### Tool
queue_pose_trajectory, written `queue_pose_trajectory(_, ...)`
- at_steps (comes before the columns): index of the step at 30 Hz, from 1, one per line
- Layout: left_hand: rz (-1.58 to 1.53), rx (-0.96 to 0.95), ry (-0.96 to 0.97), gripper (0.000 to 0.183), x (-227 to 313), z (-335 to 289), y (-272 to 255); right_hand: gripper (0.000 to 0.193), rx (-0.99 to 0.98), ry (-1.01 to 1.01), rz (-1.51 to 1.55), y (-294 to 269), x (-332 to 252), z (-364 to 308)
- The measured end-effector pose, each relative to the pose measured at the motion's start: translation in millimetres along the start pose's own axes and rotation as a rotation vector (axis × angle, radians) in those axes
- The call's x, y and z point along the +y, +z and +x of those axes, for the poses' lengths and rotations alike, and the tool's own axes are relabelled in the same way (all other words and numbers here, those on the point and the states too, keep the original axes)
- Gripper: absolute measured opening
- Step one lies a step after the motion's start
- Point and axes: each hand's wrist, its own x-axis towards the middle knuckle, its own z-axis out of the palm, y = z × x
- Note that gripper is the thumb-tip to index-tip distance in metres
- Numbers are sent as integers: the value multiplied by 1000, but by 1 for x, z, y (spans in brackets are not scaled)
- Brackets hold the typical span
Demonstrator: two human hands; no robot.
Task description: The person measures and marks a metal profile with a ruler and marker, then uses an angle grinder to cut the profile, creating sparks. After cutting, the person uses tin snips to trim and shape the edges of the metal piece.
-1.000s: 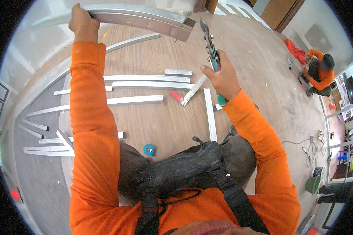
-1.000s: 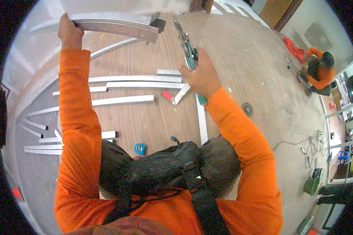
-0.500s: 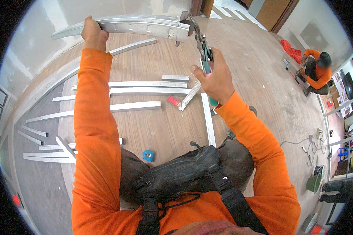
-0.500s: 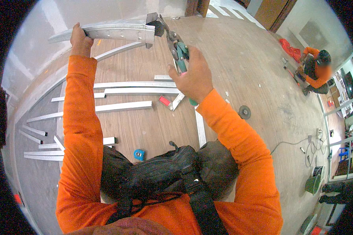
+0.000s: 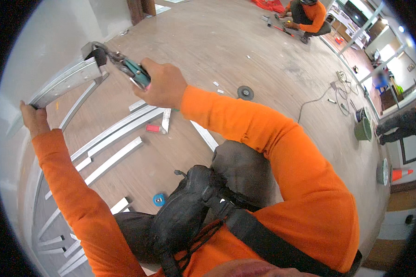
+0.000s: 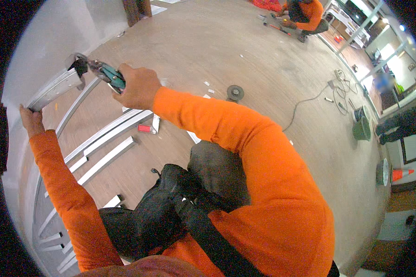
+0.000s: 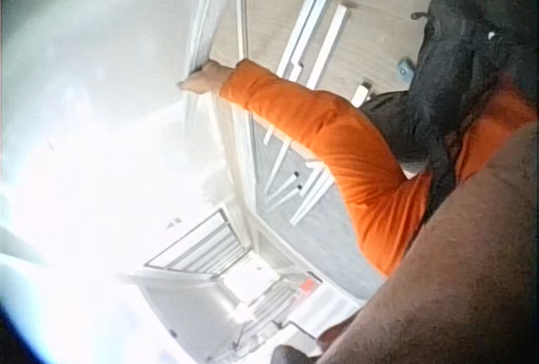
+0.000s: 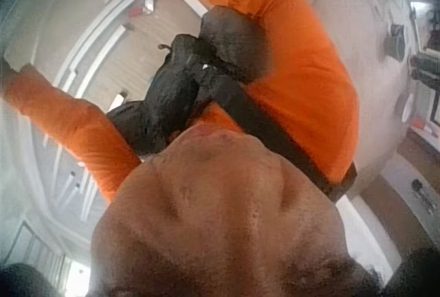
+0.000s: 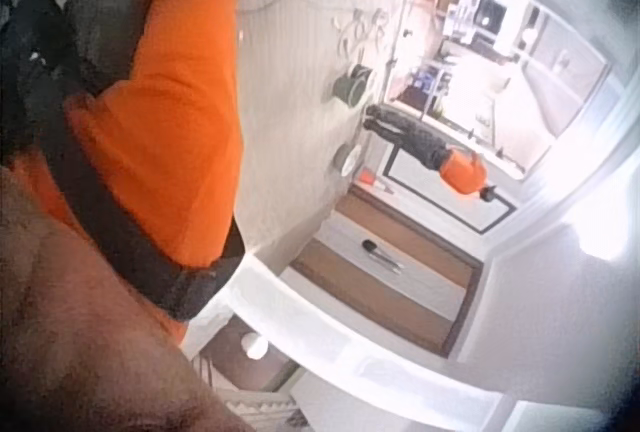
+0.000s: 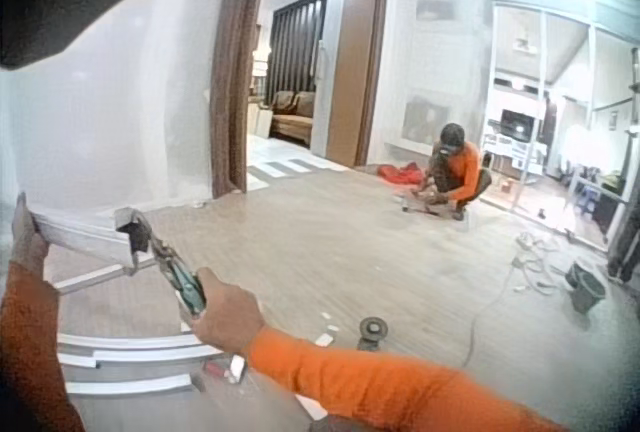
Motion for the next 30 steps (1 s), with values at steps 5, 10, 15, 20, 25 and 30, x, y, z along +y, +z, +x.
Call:
queue_pose_trajectory(5,39,72,108,64,-3,-13,10,49,-47,75,111,1,-5,-9)
queue_pose_trajectory(10,444,-23,315,62,0,5,-20,49,0,88,66,14,-17,-8)
queue_pose_trajectory(15,282,141,128,63,-5,-56,19,46,8,61,52,9,-8,-12)
queue_pose_trajectory(20,-89,247,81,64,4,-102,43,40,-77,-89,389,14,-2,-16)
queue_pose_trajectory(25,-84,216,96,63,8,-107,43,38,-55,-110,429,20,-3,-12)
queue_pose_trajectory(30,-80,261,97,64,9,-108,45,42,-53,43,112,10,-5,-10)
